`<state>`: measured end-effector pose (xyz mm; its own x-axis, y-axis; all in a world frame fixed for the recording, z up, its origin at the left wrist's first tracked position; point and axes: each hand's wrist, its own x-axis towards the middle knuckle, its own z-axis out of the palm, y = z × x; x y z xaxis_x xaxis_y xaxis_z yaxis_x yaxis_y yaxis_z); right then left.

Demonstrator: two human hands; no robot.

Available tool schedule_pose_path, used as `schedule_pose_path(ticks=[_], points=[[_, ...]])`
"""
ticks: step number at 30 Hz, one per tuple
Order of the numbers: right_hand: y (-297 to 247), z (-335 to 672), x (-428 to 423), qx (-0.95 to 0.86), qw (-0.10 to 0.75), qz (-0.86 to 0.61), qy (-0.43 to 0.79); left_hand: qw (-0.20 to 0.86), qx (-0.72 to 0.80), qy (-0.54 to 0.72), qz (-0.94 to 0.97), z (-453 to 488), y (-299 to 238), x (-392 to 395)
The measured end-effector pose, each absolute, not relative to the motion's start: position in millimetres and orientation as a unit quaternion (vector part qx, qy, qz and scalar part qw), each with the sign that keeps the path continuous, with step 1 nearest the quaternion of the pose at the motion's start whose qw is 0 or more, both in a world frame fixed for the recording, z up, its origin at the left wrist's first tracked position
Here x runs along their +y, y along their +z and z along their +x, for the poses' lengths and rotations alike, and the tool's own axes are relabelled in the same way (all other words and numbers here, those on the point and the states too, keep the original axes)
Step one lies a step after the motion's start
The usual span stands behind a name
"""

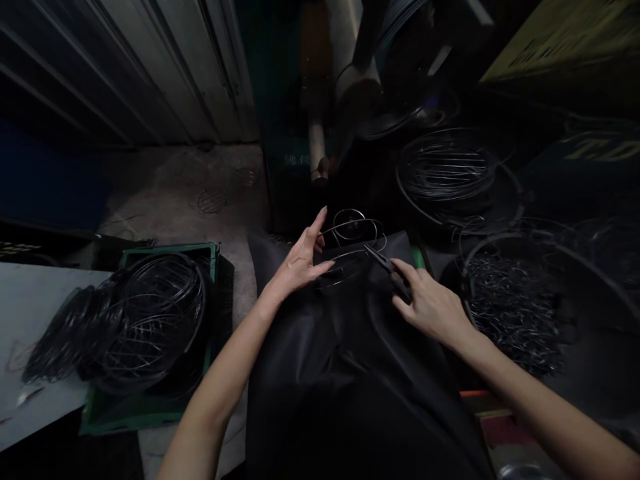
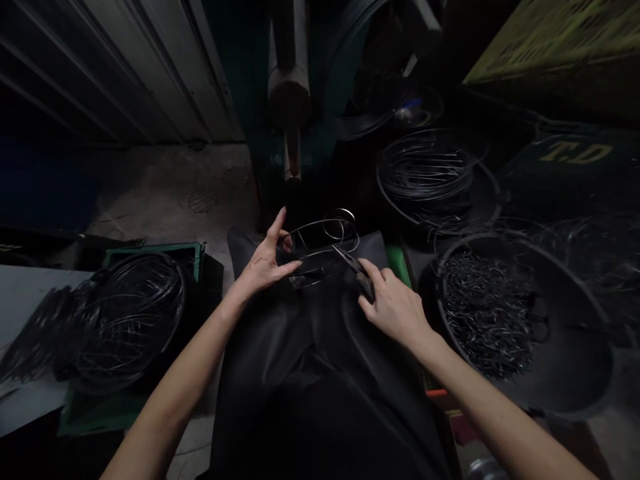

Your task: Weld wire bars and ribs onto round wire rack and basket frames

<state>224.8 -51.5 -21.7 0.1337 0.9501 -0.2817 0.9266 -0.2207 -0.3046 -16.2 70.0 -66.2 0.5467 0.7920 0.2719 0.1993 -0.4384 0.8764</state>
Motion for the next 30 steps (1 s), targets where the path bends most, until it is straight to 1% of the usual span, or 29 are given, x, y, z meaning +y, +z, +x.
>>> schedule_pose_path(ticks=[2,5,7,8,10,11,13,15,16,17,18,19,20,23,25,26,28,30], points=[[-19.2,217.8,-52.8,-0.589,0.06,-0.747,0.302,0.421,0.322,0.35,0.772,-16.2,-66.6,66.5],[-16.2,209.1,-56.3,-0.526,0.143,-0.708,0.449,0.426,0.314,0.349,0.773,-18.0,-67.3,63.4],[-14.7,207.2,-57.4,-0.507,0.167,-0.689,0.491,0.43,0.306,0.35,0.774,-19.5,-68.2,63.7],[-14.3,208.0,-56.9,-0.51,0.164,-0.686,0.491,0.431,0.302,0.352,0.774,-20.3,-68.9,64.4],[-13.6,213.7,-53.3,-0.552,0.121,-0.695,0.444,0.432,0.292,0.357,0.775,-21.6,-71.0,66.6],[-13.2,218.5,-50.1,-0.587,0.079,-0.704,0.393,0.433,0.287,0.359,0.775,-22.1,-72.3,67.9],[-11.7,230.2,-41.7,-0.652,-0.031,-0.714,0.255,0.432,0.28,0.365,0.775,-22.2,-74.9,70.2],[-9.4,241.2,-32.8,-0.69,-0.126,-0.701,0.131,0.43,0.279,0.372,0.774,-21.3,-76.9,71.6],[-8.2,245.0,-29.1,-0.698,-0.153,-0.693,0.094,0.428,0.28,0.376,0.773,-20.6,-77.7,71.9],[-7.2,247.2,-26.2,-0.701,-0.163,-0.69,0.076,0.426,0.281,0.38,0.772,-19.9,-78.1,72.1],[-6.5,247.7,-24.4,-0.701,-0.156,-0.691,0.082,0.424,0.283,0.381,0.771,-19.2,-78.3,72.1],[-6.2,246.5,-23.8,-0.696,-0.131,-0.696,0.114,0.422,0.284,0.382,0.772,-18.5,-78.2,72.0],[-6.2,243.9,-24.4,-0.685,-0.094,-0.702,0.172,0.42,0.284,0.381,0.773,-18.0,-77.9,72.0],[-7.2,232.4,-31.0,-0.585,0.04,-0.698,0.411,0.415,0.274,0.377,0.782,-17.2,-75.5,72.4],[-7.8,226.4,-36.1,-0.493,0.1,-0.688,0.523,0.413,0.263,0.377,0.786,-17.5,-73.5,73.0],[-8.0,225.1,-37.9,-0.46,0.117,-0.686,0.551,0.413,0.26,0.376,0.788,-17.9,-72.6,73.3],[-7.5,226.5,-38.6,-0.445,0.124,-0.683,0.565,0.415,0.259,0.373,0.788,-19.1,-71.8,73.7],[-5.5,232.7,-35.2,-0.509,0.096,-0.678,0.522,0.418,0.266,0.371,0.786,-20.4,-72.4,73.5]])
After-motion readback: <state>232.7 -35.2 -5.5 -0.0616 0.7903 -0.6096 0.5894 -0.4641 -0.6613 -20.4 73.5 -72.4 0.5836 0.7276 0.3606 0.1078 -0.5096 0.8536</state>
